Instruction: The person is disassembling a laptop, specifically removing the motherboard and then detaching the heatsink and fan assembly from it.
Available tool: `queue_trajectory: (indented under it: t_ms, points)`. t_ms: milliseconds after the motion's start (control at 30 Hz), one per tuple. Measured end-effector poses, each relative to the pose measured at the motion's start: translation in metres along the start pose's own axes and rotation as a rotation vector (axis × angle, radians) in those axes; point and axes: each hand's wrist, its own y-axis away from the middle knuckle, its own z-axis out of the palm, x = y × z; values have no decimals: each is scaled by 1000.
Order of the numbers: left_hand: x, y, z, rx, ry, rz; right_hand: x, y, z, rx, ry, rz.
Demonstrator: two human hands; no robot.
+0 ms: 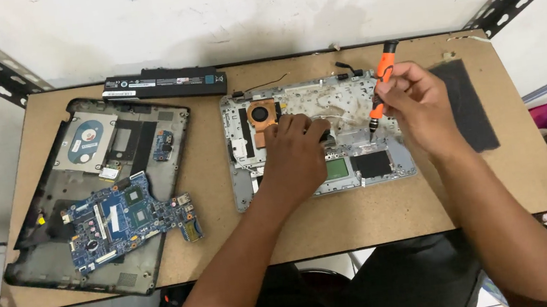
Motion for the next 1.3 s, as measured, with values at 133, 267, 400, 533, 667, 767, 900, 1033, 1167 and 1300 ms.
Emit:
queue_trajectory:
  t_ms: [133,267,400,533,667,767,900,1033,1167,1300]
  points:
    - [0,0,-3,-1,-3,-4,6,7,2,53,46,-61]
    - [-1,0,0,10,-18,5,-13,40,1,172,-5,18]
    - [-2,0,7,33,-35,25,-15,71,-10,211,-71,62]
    - [-1,0,6,31,-54,25,-11,88,-9,229,-66,39]
    - [0,1,3,20,-46,13,-11,96,-6,226,-99,46]
    - [-1,0,4,8,-39,-1,-16,99,1,242,-128,53]
    - [1,0,0,-2,-47,-8,-13,104,3,274,-178,44]
    - [0,0,1,-1,-49,-19,-8,92,-5,271,-171,30]
    - [0,0,3,41,-4,5,-15,60,-6,176,-51,-158]
    - [0,-1,2,105,89,16,7,11,-10,-34,45,-282]
